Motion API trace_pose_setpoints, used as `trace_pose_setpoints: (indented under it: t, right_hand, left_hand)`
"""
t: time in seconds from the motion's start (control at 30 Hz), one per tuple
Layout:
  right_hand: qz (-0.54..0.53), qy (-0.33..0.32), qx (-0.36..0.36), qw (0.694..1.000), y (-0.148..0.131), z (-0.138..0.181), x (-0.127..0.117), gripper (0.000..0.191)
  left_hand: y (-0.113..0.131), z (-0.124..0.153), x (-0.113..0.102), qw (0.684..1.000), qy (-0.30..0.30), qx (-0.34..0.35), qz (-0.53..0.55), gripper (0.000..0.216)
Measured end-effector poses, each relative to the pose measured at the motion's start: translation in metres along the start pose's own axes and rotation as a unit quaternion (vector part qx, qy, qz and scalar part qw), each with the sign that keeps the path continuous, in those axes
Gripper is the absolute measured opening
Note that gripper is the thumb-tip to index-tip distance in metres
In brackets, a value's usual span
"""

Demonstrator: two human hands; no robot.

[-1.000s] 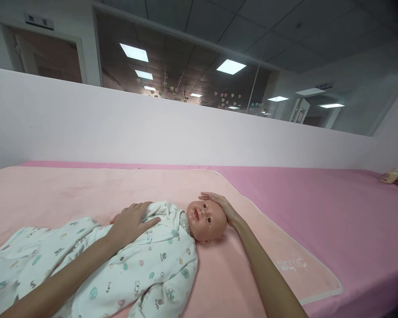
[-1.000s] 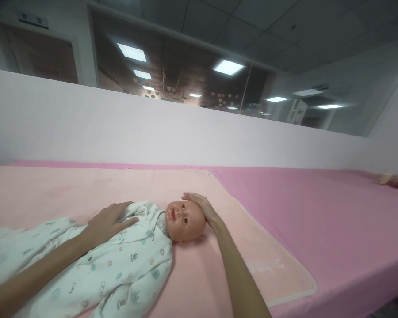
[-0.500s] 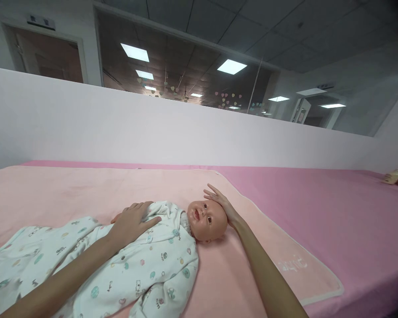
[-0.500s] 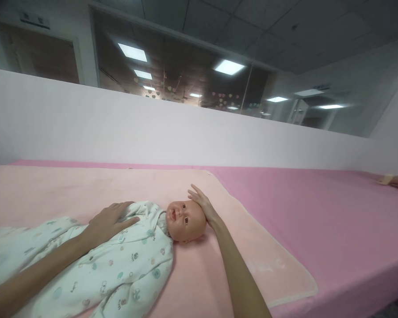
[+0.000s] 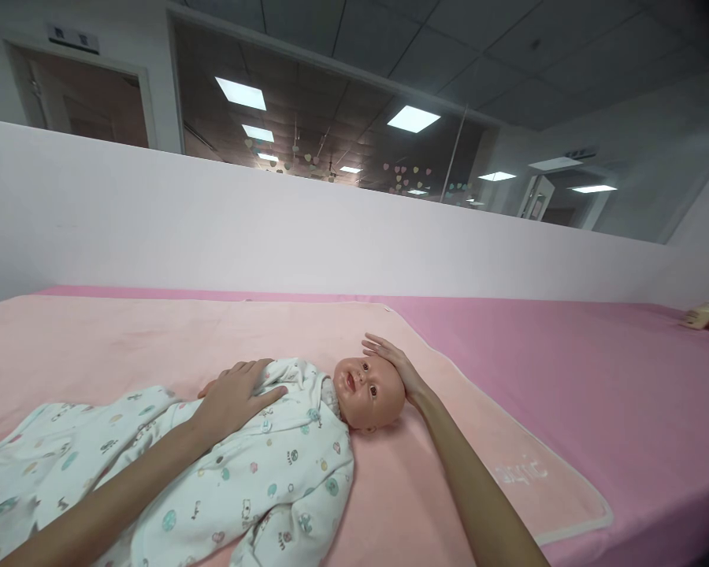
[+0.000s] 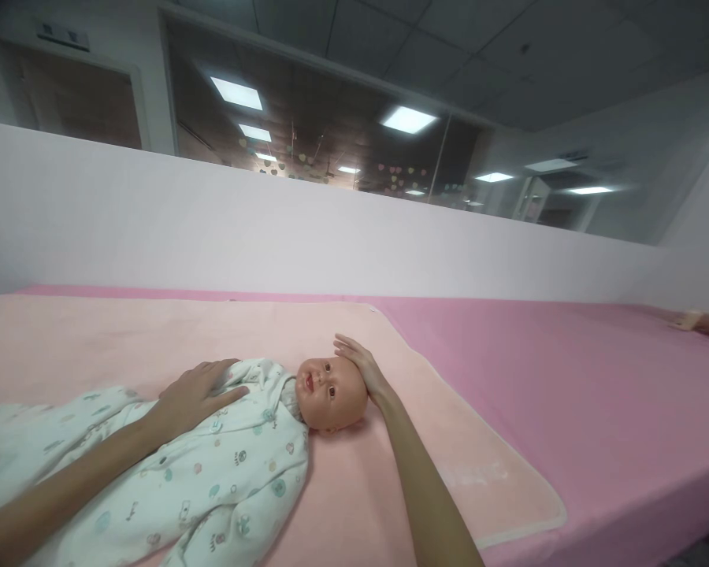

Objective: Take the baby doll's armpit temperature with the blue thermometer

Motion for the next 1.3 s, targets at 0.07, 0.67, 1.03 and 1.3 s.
trace_pose_setpoints:
  t: [0.07,0.67,1.03,1.3]
  right_hand:
    - [0.031,-0.022,0.004,0.999,-0.0001,0.0011,0.0022,0.038]
    - [0.031,-0.026,0.009,0.999,-0.0019,0.0036,0.0046,0.037]
    - [0.029,-0.030,0.001,0.999,-0.0010,0.0022,0.0050,0.035]
    - [0.040,-0.026,0.000,0.999,-0.0017,0.0027,0.0040,0.037]
  left_hand:
    - [-0.0002,0.0002,-0.0001,1.000,0.002,-0.001,0.000,0.061]
    - [-0.0028,-0.0005,0.0012,1.000,0.003,0.000,0.004,0.062]
    - [-0.0019,-0.0001,0.0012,1.000,0.002,0.001,0.005,0.059]
    - [-0.0007,-0.0006,0.0002,1.000,0.003,-0.004,0.003,0.058]
Point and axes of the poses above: each hand's wrist, its own z-axis away from the middle knuckle, its own x-axis out of the palm, y = z × x, the point moved 6 cm from there along -z, towards the middle knuckle, and after that the axes turned 8 degrees about z, right-handed, at the moved point
